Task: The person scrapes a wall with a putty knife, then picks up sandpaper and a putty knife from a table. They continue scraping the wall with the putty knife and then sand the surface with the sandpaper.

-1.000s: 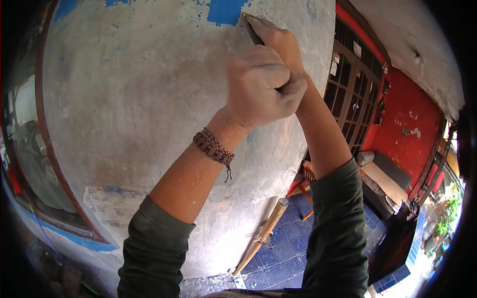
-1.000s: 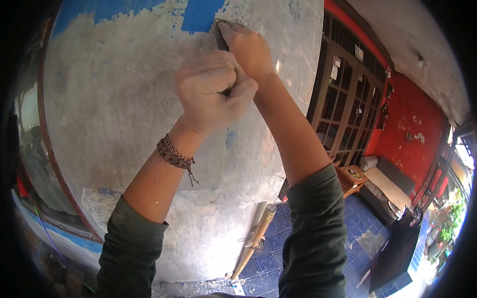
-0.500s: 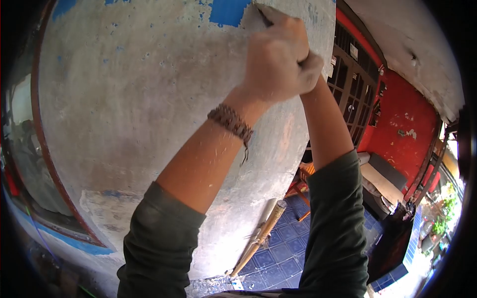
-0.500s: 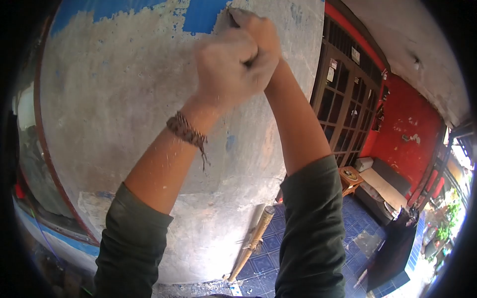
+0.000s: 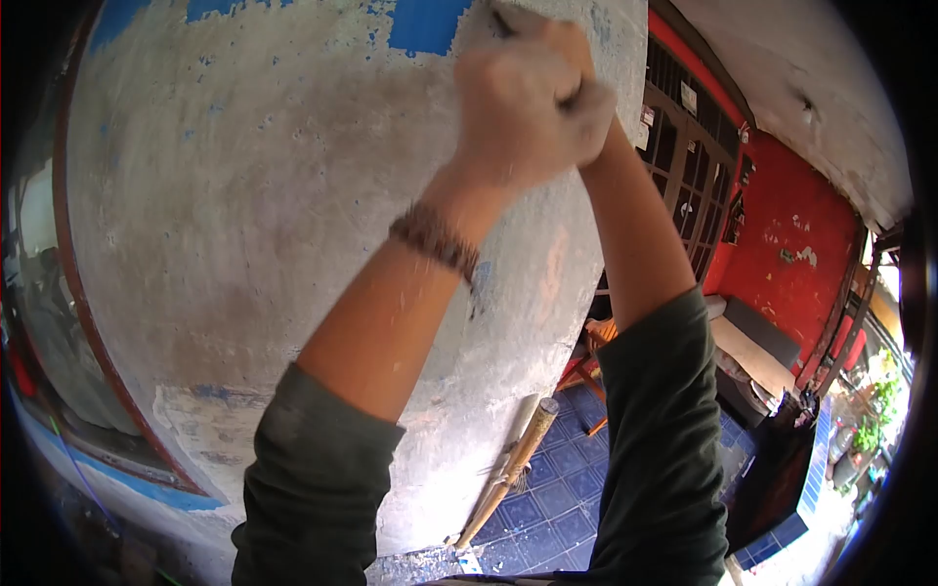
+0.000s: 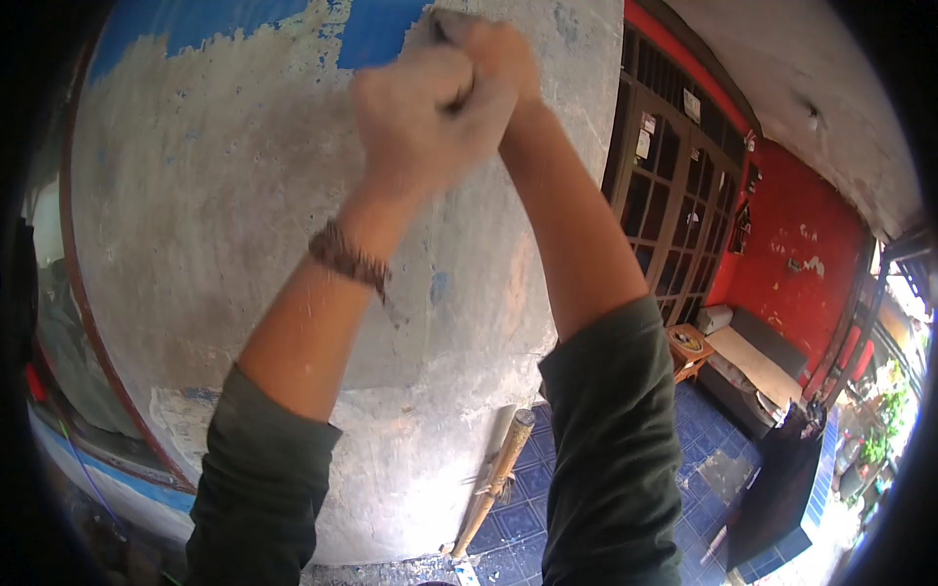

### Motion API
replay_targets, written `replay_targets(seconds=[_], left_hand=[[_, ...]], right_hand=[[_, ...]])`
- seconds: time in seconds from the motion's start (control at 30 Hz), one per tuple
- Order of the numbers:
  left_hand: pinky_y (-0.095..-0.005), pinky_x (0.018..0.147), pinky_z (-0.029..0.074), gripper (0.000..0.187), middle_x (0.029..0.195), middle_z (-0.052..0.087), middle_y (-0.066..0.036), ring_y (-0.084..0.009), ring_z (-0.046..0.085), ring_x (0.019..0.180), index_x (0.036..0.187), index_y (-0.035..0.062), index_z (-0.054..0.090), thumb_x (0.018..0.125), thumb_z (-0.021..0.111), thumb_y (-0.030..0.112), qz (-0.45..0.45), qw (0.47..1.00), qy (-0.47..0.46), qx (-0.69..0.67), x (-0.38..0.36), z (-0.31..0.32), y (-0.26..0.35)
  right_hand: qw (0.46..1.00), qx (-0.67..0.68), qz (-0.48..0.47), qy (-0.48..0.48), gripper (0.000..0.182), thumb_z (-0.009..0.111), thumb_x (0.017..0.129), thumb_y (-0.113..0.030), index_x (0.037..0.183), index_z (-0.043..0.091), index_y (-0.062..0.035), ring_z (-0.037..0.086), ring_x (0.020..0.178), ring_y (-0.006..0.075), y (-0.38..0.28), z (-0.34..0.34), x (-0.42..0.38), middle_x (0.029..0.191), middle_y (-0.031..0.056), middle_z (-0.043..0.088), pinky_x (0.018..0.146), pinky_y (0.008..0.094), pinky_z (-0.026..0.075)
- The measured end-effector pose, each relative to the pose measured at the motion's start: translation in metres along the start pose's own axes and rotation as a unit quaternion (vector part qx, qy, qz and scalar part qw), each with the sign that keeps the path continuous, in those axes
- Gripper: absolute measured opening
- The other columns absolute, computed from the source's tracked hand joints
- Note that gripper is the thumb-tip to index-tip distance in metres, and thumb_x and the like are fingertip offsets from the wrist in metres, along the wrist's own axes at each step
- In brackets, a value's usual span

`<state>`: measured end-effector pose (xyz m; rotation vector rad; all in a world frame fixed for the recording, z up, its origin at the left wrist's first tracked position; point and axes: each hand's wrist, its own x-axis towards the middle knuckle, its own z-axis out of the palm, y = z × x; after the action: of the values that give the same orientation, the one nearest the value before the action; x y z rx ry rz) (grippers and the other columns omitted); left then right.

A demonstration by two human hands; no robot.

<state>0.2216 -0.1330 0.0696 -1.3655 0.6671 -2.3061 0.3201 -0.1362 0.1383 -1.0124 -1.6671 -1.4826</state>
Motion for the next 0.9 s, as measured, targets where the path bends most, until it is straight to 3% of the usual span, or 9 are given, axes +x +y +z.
replay_targets(seconds=[0.07, 0.17, 0.37, 0.6, 0.7, 0.73, 0.77, 0.83, 0.9], left_hand=[[-0.0284, 0.040, 0.032, 0.034, 0.048, 0.041, -0.007, -0.0175, 0.039, 0.040, 0.047, 0.0056, 0.039, 0.068, 0.065, 0.003, 0.030, 0.999, -0.022, -0.025, -0.021, -0.014, 0.012], [-0.0277, 0.040, 0.032, 0.034, 0.048, 0.041, -0.007, -0.0163, 0.039, 0.041, 0.046, 0.0057, 0.039, 0.067, 0.065, 0.001, 0.034, 0.998, -0.014, -0.043, -0.021, -0.009, 0.012], [-0.0278, 0.040, 0.032, 0.034, 0.049, 0.043, -0.009, -0.0155, 0.042, 0.042, 0.046, 0.0036, 0.038, 0.064, 0.066, 0.000, -0.035, 0.998, -0.014, 0.042, 0.010, -0.001, 0.005], [-0.0282, 0.040, 0.031, 0.035, 0.049, 0.043, -0.009, -0.0168, 0.042, 0.041, 0.047, 0.0040, 0.037, 0.065, 0.066, 0.001, 0.034, 0.999, -0.023, -0.029, -0.007, 0.000, 0.015], [-0.0275, 0.040, 0.031, 0.035, 0.047, 0.042, -0.009, -0.0177, 0.041, 0.040, 0.046, 0.0041, 0.036, 0.064, 0.066, 0.001, -0.035, 0.999, 0.001, -0.029, 0.005, 0.012, 0.006], [-0.0264, 0.040, 0.032, 0.035, 0.046, 0.041, -0.008, -0.0183, 0.040, 0.039, 0.045, 0.0043, 0.035, 0.064, 0.065, -0.001, -0.017, 1.000, 0.001, -0.007, 0.004, 0.009, 0.010], [-0.0264, 0.040, 0.032, 0.035, 0.046, 0.041, -0.008, -0.0183, 0.040, 0.039, 0.045, 0.0043, 0.035, 0.064, 0.065, -0.001, -0.020, 1.000, 0.001, -0.008, -0.003, 0.003, 0.016], [-0.0262, 0.040, 0.031, 0.035, 0.045, 0.042, -0.008, -0.0183, 0.040, 0.039, 0.045, 0.0043, 0.035, 0.064, 0.064, -0.002, -0.014, 0.997, -0.021, -0.072, -0.024, -0.008, 0.024], [-0.0261, 0.040, 0.031, 0.035, 0.045, 0.042, -0.007, -0.0171, 0.040, 0.039, 0.045, 0.0043, 0.034, 0.063, 0.063, -0.005, -0.003, 0.995, -0.012, -0.095, -0.024, -0.004, 0.023]], right_hand=[[0.991, 0.033, -0.077, 0.101, 0.033, 0.060, 0.078, -0.015, 0.110, 0.061, -0.0041, 0.064, 0.092, 0.0381, 0.001, 0.018, -0.031, 0.105, 0.0174, 0.066, 0.078, 0.0434, 0.054], [0.986, 0.040, -0.085, 0.136, 0.027, 0.060, 0.077, -0.015, 0.102, 0.061, -0.0038, 0.064, 0.087, 0.0385, 0.003, 0.021, -0.028, 0.099, 0.0183, 0.066, 0.076, 0.0455, 0.053], [0.999, -0.031, -0.041, 0.015, 0.017, 0.060, 0.077, -0.018, 0.090, 0.060, -0.0070, 0.064, 0.080, 0.0369, -0.004, -0.010, 0.001, 0.089, 0.0135, 0.068, 0.068, 0.0431, 0.053], [0.989, 0.069, -0.048, 0.119, 0.037, 0.059, 0.078, -0.015, 0.113, 0.062, -0.0039, 0.063, 0.096, 0.0351, -0.001, 0.009, -0.031, 0.110, 0.0164, 0.065, 0.080, 0.0421, 0.053], [0.997, 0.004, 0.063, -0.038, 0.038, 0.060, 0.077, -0.016, 0.112, 0.062, -0.0032, 0.064, 0.092, 0.0352, -0.002, -0.011, -0.013, 0.105, 0.0151, 0.065, 0.079, 0.0410, 0.053], [0.995, 0.068, -0.032, -0.064, 0.038, 0.060, 0.076, -0.015, 0.112, 0.063, -0.0034, 0.063, 0.093, 0.0352, 0.015, -0.020, -0.012, 0.103, 0.0151, 0.066, 0.078, 0.0403, 0.054], [0.995, 0.069, -0.030, -0.067, 0.038, 0.060, 0.076, -0.015, 0.112, 0.063, -0.0034, 0.063, 0.093, 0.0352, 0.014, -0.012, -0.022, 0.103, 0.0151, 0.066, 0.078, 0.0403, 0.054], [0.995, 0.029, -0.035, 0.084, 0.037, 0.060, 0.076, -0.014, 0.112, 0.063, -0.0032, 0.063, 0.096, 0.0348, -0.003, 0.004, -0.046, 0.102, 0.0153, 0.066, 0.078, 0.0404, 0.054], [0.994, 0.000, -0.036, 0.102, 0.037, 0.060, 0.077, -0.014, 0.112, 0.063, -0.0029, 0.062, 0.099, 0.0347, 0.003, 0.011, -0.042, 0.106, 0.0158, 0.065, 0.079, 0.0414, 0.053]])
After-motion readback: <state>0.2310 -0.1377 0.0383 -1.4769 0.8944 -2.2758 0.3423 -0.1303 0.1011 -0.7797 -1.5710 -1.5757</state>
